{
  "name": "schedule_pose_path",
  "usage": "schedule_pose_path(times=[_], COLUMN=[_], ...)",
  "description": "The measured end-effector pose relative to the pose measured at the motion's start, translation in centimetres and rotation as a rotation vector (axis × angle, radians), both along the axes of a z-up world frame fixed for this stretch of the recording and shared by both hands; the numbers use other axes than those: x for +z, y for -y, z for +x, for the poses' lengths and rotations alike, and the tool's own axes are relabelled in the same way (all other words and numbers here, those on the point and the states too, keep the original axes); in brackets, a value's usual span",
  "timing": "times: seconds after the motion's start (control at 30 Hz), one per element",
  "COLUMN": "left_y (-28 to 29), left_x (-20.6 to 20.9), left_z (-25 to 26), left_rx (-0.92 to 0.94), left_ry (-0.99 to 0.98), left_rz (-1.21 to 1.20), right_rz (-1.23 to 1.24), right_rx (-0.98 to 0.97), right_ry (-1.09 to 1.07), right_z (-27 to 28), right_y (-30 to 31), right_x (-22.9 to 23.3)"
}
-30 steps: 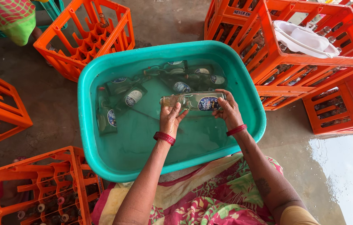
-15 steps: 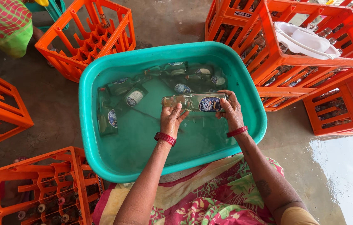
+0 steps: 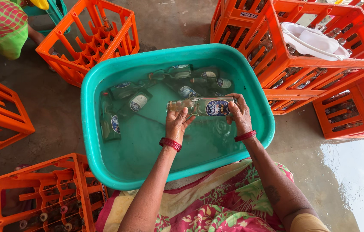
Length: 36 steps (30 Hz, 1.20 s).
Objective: The person washes glass bottles by hand in a turquoise tub filled with water. They repeatedly submerge, rinse, and shake the bottles, then place them into an orange crate.
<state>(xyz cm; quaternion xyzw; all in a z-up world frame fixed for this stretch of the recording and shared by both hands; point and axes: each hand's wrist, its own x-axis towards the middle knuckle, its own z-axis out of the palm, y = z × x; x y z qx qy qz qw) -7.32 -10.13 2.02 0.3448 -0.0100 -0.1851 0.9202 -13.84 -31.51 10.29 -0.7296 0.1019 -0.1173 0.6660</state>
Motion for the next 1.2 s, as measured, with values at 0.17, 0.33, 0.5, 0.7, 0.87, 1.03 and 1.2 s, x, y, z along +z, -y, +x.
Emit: schedule_pose_path(times=[0.17,0.33,0.5,0.7,0.87,1.03,1.2], left_y=[-0.04,0.06,0.17,0.05,0.03,0.05,0.13], left_x=[-0.01,0.05,-0.01,0.33,0.35,0.1,-0.08], left_z=[-0.12,-0.04,-0.12,-0.08,-0.22,-0.23,-0.1], left_rx=[0.002,0.002,0.008,-0.004,0.014,0.016,0.003], left_ry=[-0.013,-0.01,-0.007,-0.017,-0.012,-0.02,-0.017], left_rz=[0.009,0.027,0.031,0.051,0.086,0.105,0.097], right_rz=[-0.029,-0.033,-0.053,-0.076,-0.105,-0.1,-0.105], right_rx=[-0.021,-0.029,-0.036,-0.044,-0.051,-0.058,-0.085], right_ry=[-0.007,0.001,0.011,0.017,0.013,-0.001,-0.009], right_z=[-0.06,0.03,0.03,0.02,-0.06,0.02,0.03], right_y=[0.01,0.07,0.13,0.19,0.28,0.33,0.38], right_x=[-0.09,-0.13,-0.32,-0.23,-0.28,-0.28,-0.12])
